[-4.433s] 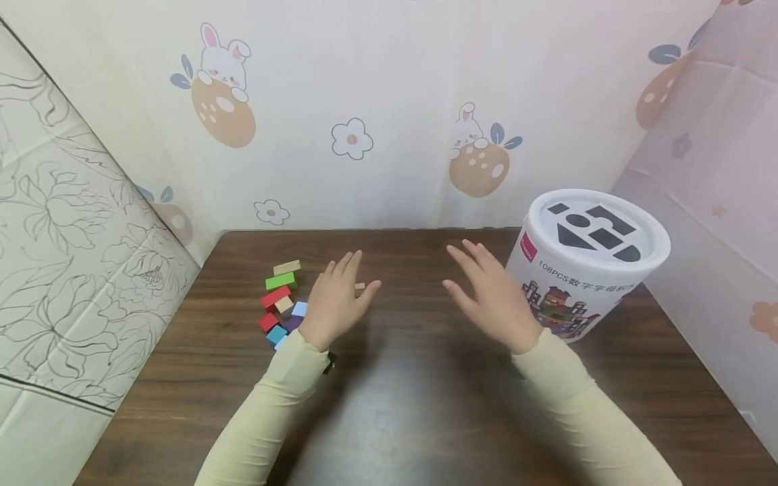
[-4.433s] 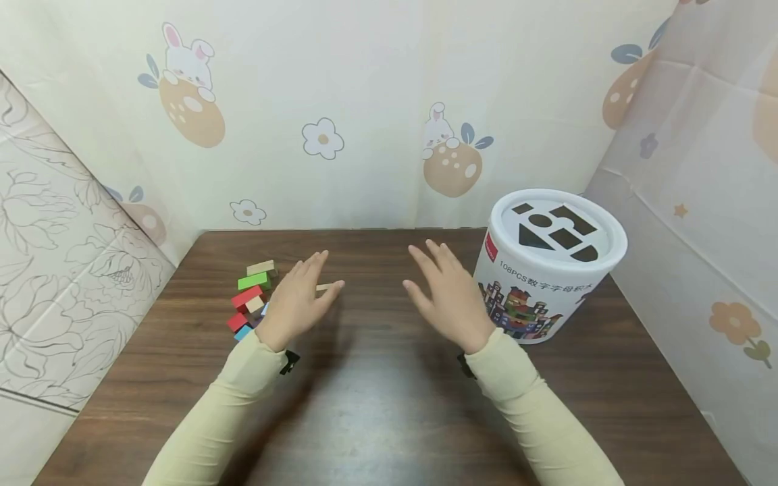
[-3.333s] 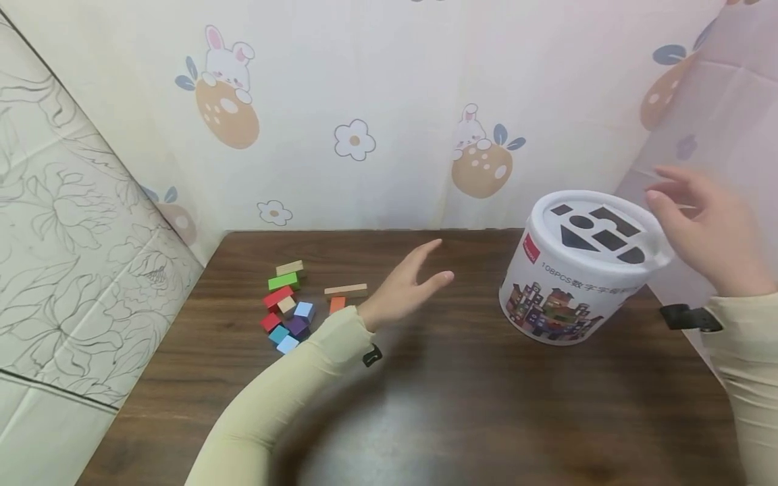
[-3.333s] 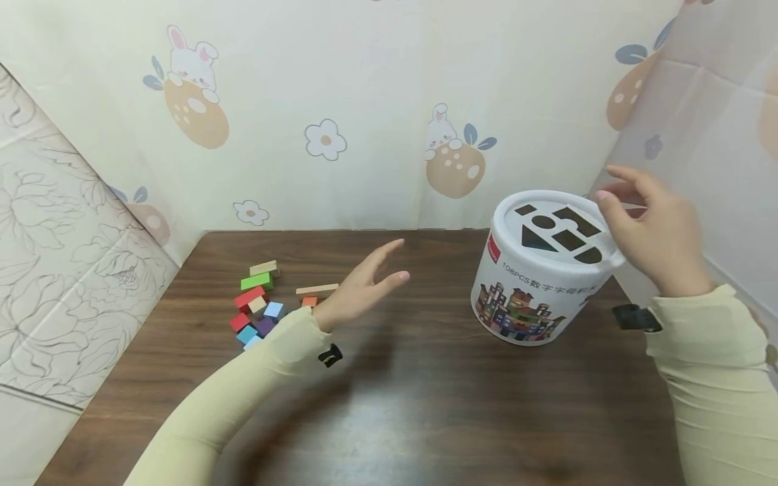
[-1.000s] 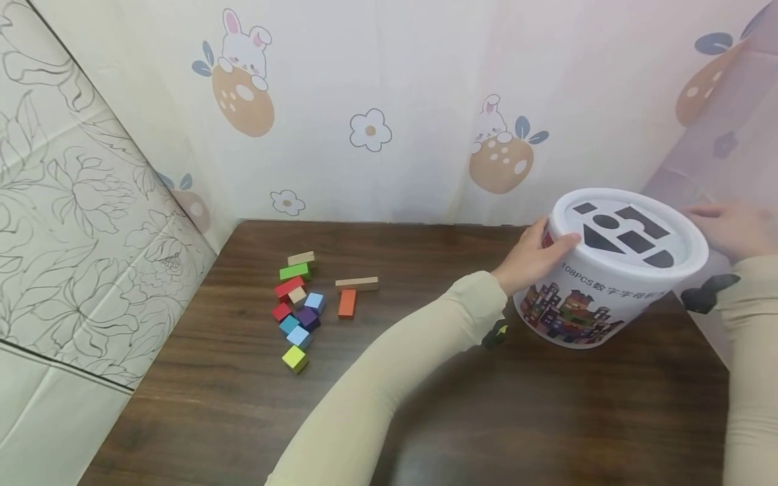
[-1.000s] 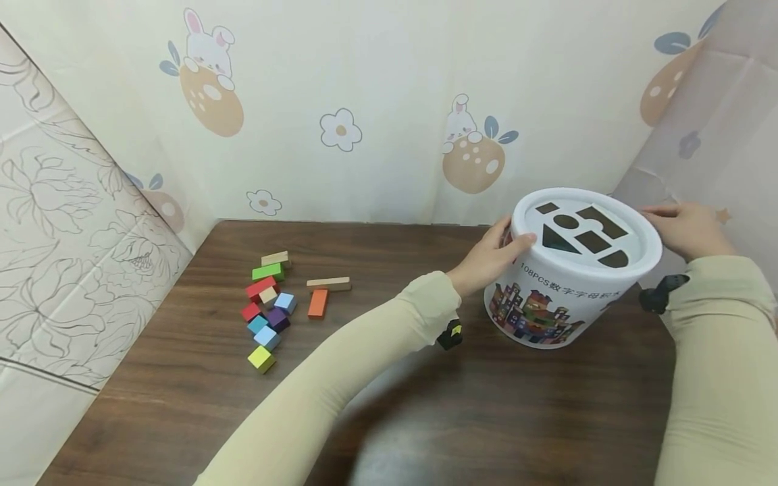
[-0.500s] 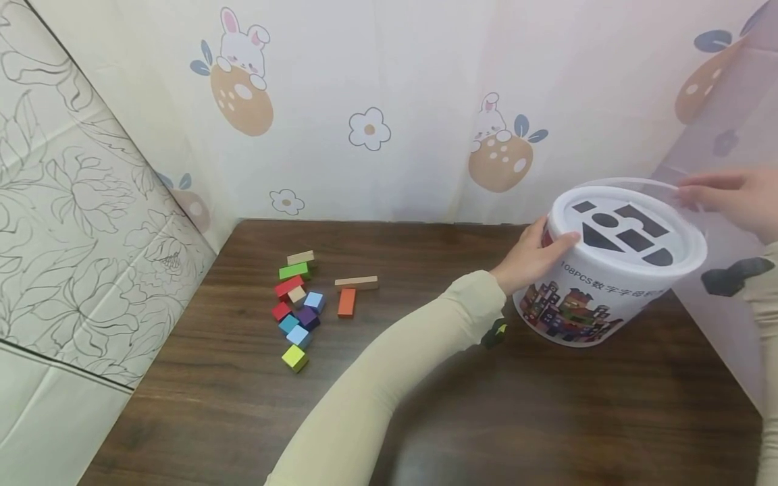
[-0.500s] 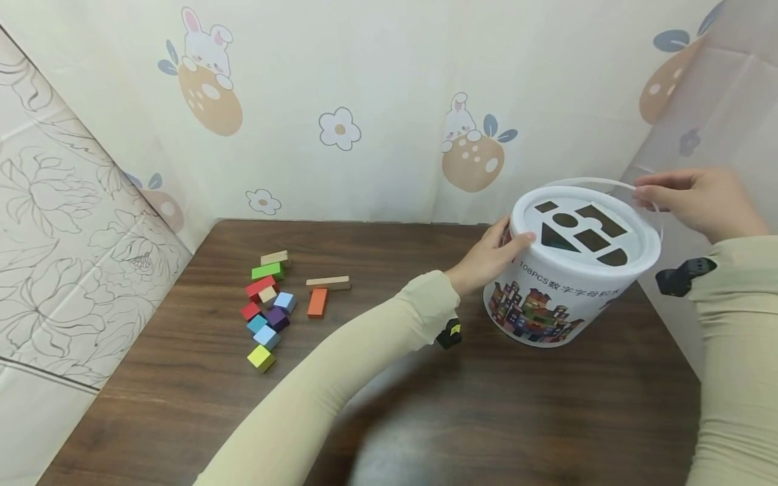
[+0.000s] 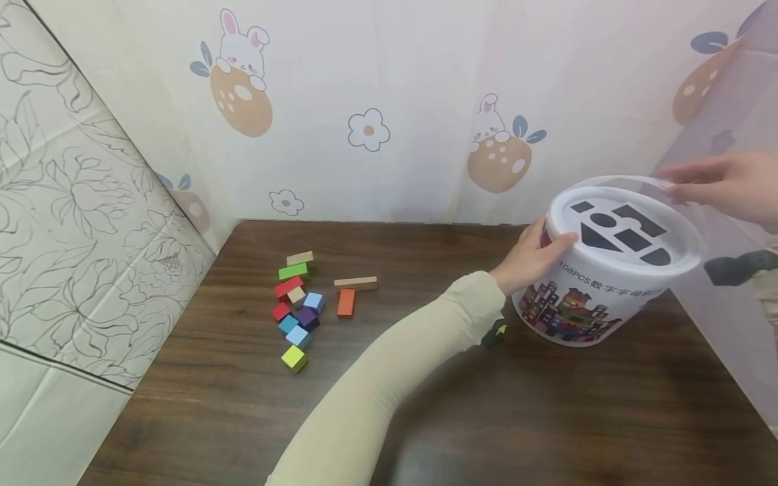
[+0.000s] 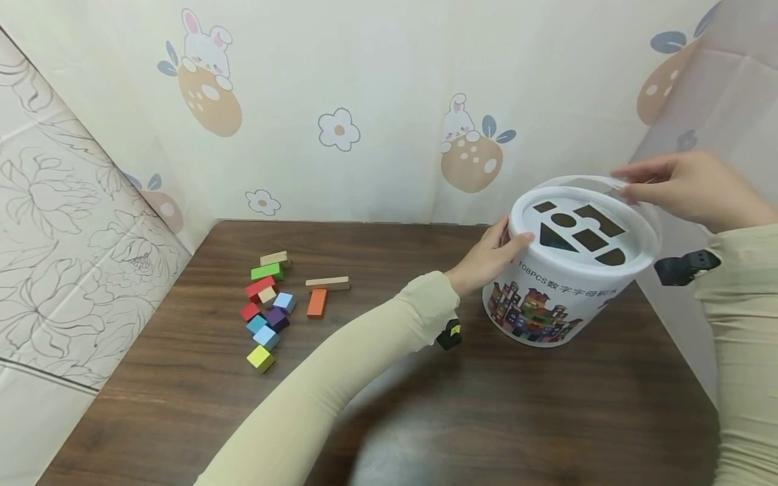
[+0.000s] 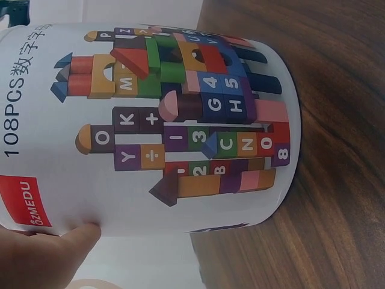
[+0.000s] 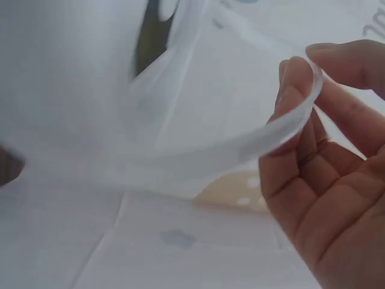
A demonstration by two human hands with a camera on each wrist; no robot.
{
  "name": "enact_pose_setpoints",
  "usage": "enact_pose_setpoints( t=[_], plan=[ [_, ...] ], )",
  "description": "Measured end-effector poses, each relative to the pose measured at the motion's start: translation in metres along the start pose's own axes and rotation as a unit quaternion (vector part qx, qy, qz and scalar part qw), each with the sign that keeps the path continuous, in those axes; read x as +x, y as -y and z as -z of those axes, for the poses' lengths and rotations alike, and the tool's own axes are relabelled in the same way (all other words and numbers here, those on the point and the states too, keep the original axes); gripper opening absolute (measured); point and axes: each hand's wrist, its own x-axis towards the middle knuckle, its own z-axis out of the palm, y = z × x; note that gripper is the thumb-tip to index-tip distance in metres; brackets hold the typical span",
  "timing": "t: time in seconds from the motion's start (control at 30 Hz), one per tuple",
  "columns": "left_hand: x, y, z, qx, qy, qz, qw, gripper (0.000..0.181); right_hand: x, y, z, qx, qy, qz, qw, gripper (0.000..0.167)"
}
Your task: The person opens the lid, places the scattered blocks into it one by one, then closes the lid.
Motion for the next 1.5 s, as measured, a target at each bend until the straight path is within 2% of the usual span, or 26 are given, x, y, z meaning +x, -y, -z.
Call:
enact_pose_setpoints(
  t=[0.2,0.4,0.63,0.87,1.0,1.07,1.37,1.5],
  plan=[
    [0.001,0.001,0.0,-0.003,0.0,-0.003,1.0,0.051,0.002,0.012,0.001,0.012,-0.002,0.005,0.9999,0.043],
    [0.0,0.001,0.0,-0.001,0.003,0.001,1.0,0.052,0.002,0.023,0.0,0.0,-0.013,-0.023,0.9997,0.058],
    [0.001,0.0,0.0,-0.01,0.005,0.007,0.9999,0.051,0.001,0.042,0.004,-0.031,0.018,-0.034,0.9988,0.064],
    [0.0,0.0,0.001,-0.024,0.012,0.014,0.9995,0.048,0.002,0.056,0.002,0.005,0.02,-0.016,0.9997,0.057],
    [0.001,0.001,0.002,-0.035,0.018,-0.001,0.9992,0.047,0.001,0.063,0.005,0.011,0.023,-0.015,0.9996,0.057],
    [0.002,0.001,0.003,-0.039,0.02,-0.006,0.999,0.047,0.002,0.067,0.005,0.015,0.026,-0.015,0.9994,0.061],
    [0.002,0.002,0.005,-0.04,0.007,0.009,0.9991,0.046,0.004,0.066,0.005,0.026,0.016,-0.023,0.9993,0.058],
    [0.0,0.002,0.007,-0.035,0.0,0.013,0.9993,0.047,0.004,0.067,0.004,0.024,0.022,-0.027,0.9991,0.065]
  ],
)
